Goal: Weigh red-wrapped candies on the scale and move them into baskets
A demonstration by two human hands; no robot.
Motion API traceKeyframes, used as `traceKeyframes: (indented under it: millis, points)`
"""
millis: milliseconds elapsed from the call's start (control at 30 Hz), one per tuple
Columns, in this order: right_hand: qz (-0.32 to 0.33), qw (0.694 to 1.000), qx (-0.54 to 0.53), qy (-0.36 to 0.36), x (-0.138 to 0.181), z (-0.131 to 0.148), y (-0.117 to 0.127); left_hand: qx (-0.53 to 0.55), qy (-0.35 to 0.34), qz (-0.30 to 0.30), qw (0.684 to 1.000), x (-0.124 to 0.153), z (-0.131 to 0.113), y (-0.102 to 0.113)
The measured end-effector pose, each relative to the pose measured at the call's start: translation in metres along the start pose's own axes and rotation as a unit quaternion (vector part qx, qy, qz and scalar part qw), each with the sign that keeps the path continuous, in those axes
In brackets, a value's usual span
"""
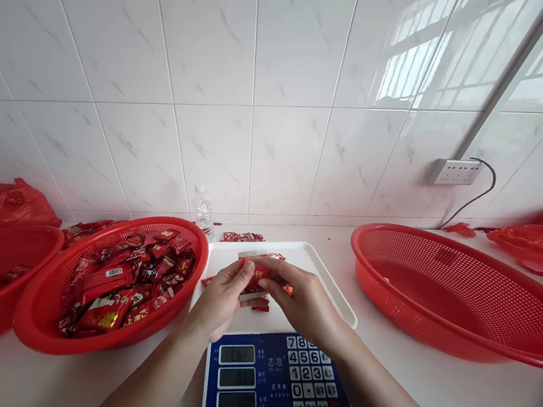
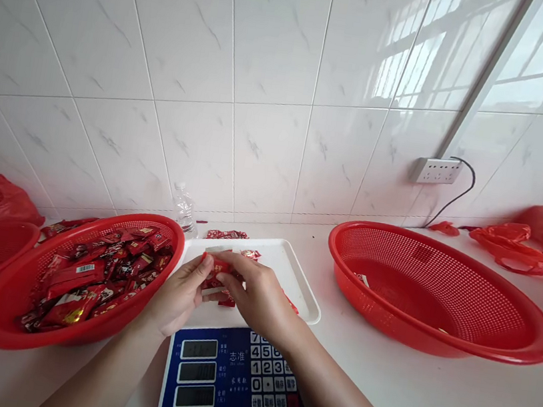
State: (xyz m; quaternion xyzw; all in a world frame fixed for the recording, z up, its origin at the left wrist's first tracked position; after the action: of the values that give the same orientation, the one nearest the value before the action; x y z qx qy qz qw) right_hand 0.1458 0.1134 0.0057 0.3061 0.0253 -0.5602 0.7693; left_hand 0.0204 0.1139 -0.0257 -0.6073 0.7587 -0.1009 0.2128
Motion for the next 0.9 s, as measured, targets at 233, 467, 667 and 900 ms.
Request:
traceKeyframes:
  millis: [233,467,667,900]
  points:
    - [0.000,0.987,0.155,-0.031,-0.002,-0.010,0.010,0.098,-0.058,-0.214,0.970,-0.008,-0.031,0.034]
    - [0.177,0.944,0.279,0.007,0.002,-0.023,-0.021,0.134,-0.049,-0.247,0.958,-0.008,-0.040,0.041]
    - [0.077,0.956,0.280,-0.029,-0.007,-0.030,-0.011,0.064,-0.029,-0.133,0.989,-0.006,-0.027,0.025]
    - [-0.159,0.981,0.106,0.026,0.000,-0.004,0.015,0.057,0.060,-0.065,0.994,-0.001,-0.004,0.007]
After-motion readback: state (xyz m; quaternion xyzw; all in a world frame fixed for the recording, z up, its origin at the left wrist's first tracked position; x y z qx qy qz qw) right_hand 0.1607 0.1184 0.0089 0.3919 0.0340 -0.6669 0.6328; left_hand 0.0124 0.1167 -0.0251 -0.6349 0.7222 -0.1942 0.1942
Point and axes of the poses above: each hand's wrist, its own x-axis away from the middle knuckle, its own y-axis out of the back of the hand, z = x × y, the point moved 4 cm from there along -x, towards the middle knuckle, and after that the axes turned 8 degrees about -y, right-handed, at the moved point
